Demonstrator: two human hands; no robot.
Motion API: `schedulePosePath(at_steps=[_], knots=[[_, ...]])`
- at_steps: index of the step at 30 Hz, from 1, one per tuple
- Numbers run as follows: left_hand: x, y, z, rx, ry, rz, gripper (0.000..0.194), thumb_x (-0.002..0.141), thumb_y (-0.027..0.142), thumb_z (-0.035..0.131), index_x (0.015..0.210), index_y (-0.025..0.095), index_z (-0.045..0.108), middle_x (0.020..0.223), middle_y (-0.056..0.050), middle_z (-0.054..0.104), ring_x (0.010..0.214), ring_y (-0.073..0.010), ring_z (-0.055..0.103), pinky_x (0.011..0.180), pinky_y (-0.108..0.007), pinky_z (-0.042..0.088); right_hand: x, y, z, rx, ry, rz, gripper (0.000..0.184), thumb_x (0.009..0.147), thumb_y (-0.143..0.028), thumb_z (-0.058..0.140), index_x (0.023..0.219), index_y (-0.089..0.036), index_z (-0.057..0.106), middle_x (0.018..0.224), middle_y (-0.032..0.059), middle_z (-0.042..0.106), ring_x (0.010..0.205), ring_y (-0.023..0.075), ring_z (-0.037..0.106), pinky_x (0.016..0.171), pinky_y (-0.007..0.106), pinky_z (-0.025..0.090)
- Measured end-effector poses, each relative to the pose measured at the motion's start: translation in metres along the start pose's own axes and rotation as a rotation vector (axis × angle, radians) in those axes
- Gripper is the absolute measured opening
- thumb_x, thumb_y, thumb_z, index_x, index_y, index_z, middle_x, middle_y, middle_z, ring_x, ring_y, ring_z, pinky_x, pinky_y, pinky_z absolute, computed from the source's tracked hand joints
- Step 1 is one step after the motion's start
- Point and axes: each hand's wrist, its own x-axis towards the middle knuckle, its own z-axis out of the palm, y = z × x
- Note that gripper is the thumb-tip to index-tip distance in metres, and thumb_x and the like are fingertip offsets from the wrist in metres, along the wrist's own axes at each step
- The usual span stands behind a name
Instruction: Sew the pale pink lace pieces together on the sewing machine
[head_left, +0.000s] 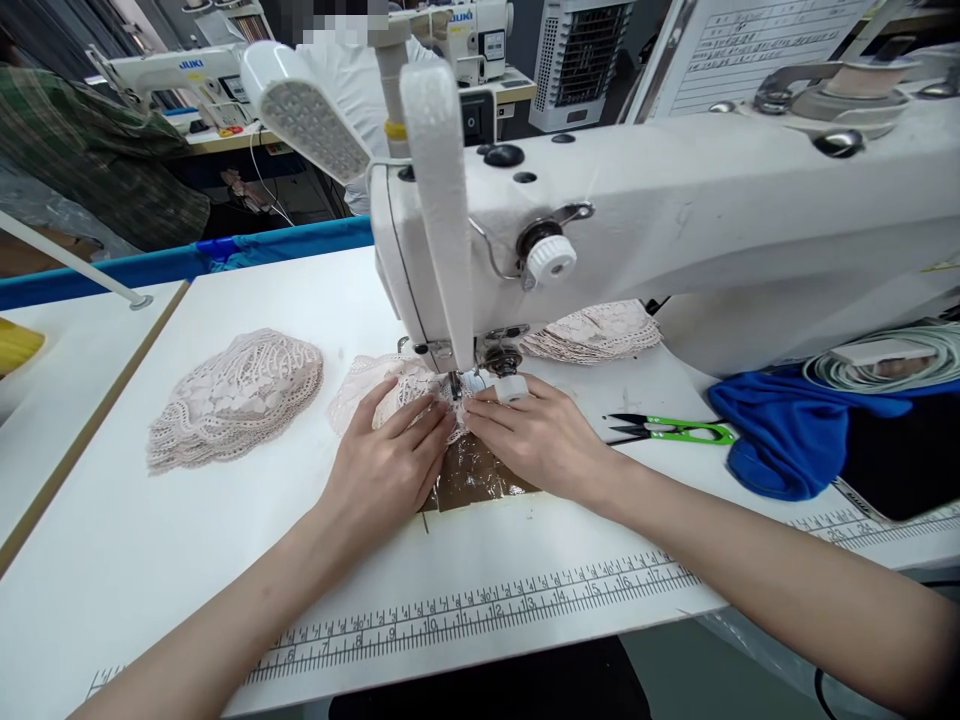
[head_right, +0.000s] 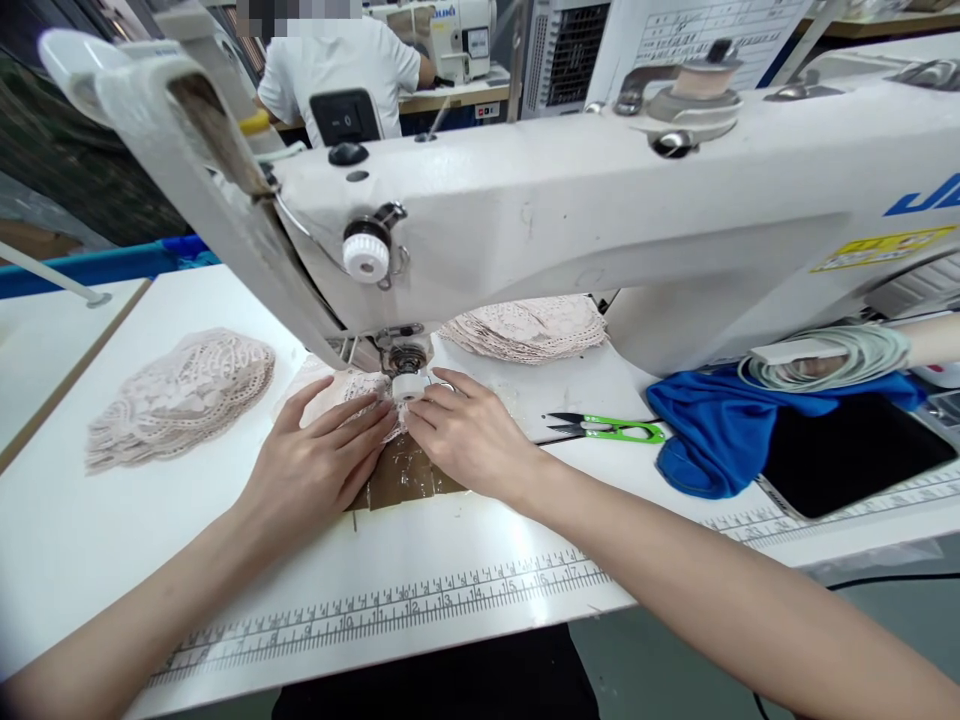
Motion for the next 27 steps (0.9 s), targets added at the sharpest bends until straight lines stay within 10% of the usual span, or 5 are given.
schedulePosePath(at_steps=[27], knots=[[-0.001,0.0,0.004,-0.005,0.009,-0.043,0.029,0.092,0.016,0.049,0.114,0.018,0.068,0.111,-0.008,0.072,0.104,-0.0239,0.068,0.111,-0.053,0.034,0.002,-0.002,0.005,-0.049,-0.041,0.061,0.022,0.09,-0.009,0.051,0.099,-0.013,0.07,0.097,0.0066,0.074,0.084,0.018,0.065,0.093,0.038,0.042]])
